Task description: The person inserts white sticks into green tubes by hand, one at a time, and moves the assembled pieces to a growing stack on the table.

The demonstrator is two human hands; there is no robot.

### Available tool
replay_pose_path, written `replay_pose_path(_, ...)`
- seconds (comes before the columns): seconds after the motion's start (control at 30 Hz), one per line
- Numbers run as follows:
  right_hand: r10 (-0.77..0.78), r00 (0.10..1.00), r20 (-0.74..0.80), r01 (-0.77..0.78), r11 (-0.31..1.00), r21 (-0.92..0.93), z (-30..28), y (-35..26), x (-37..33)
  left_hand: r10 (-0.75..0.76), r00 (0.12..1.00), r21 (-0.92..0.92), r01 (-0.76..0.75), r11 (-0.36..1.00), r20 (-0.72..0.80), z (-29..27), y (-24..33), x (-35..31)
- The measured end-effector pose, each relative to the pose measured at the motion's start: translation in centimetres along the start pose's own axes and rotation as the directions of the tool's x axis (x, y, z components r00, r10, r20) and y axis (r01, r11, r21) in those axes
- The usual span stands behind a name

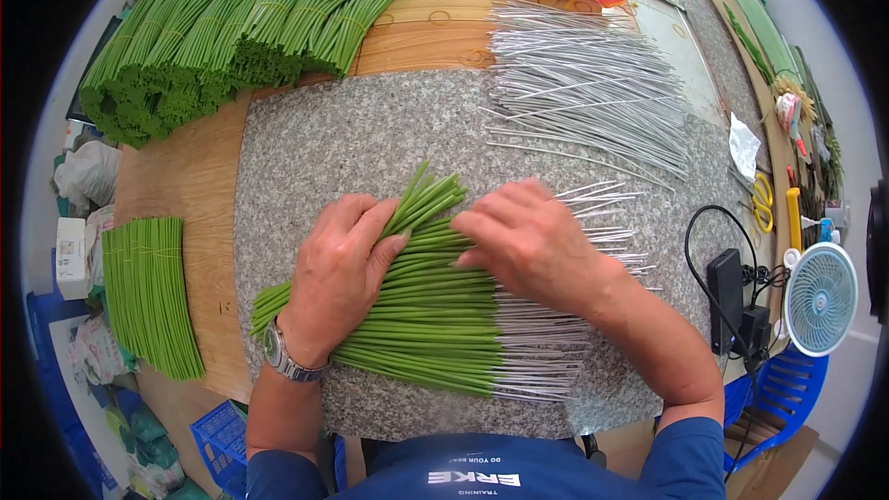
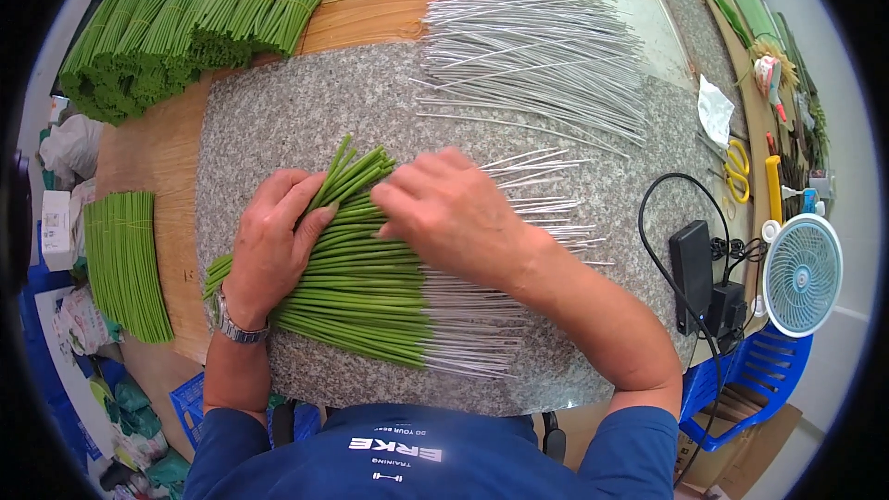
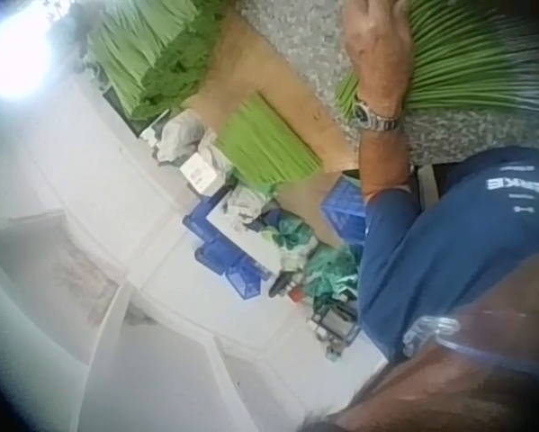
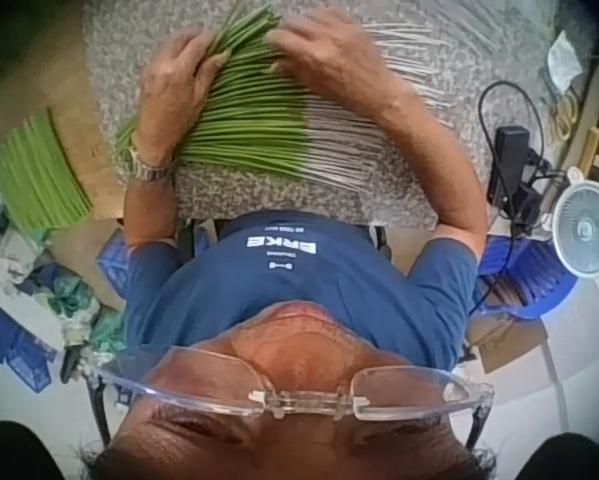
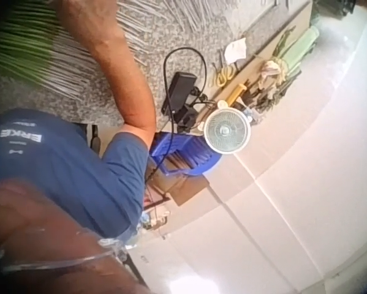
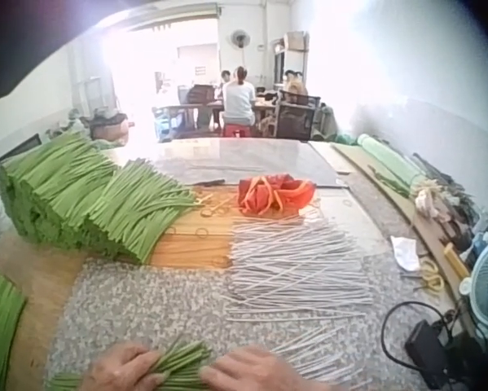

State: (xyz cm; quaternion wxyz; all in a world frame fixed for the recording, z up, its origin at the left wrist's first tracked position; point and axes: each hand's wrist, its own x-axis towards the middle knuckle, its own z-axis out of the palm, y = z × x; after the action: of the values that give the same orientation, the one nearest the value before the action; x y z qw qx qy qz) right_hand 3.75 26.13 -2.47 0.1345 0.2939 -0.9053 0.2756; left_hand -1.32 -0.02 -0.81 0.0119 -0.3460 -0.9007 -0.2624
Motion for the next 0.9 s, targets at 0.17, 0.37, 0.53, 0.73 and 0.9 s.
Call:
replay_pose_path(0.17, 0.260, 0.934, -0.245, -0.313, 0.926, -0.212, -2.1, 5.3, -1.9, 0.016, 1.000, 0.001, -0.016, 1.000, 0.004, 0.0, 0.2, 0.0)
replay_pose_path(0.37, 0.326, 0.930, -0.169, -0.359, 0.901, -0.242, -2.4, 7.4, -3.0, -0.010, 0.999, 0.011, 0.010, 1.000, 0.032, -0.3, 0.6, 0.2)
replay_pose_path(0.53, 0.263, 0.955, -0.136, -0.294, 0.898, -0.329, -2.5, 6.9, -2.8, -0.018, 0.999, 0.019, 0.017, 1.000, 0.027, 0.1, 0.4, 0.1)
replay_pose_path(0.73, 0.143, 0.985, -0.095, -0.155, 0.978, -0.137, -2.4, 5.3, -3.0, -0.017, 0.999, 0.032, 0.015, 0.999, 0.044, -0.1, 0.3, 0.2)
replay_pose_path(0.9, 0.110, 0.994, -0.011, -0.110, 0.971, -0.213, -2.8, 5.0, -3.1, -0.010, 0.999, 0.034, 0.009, 0.999, 0.043, -0.1, 0.3, 0.2)
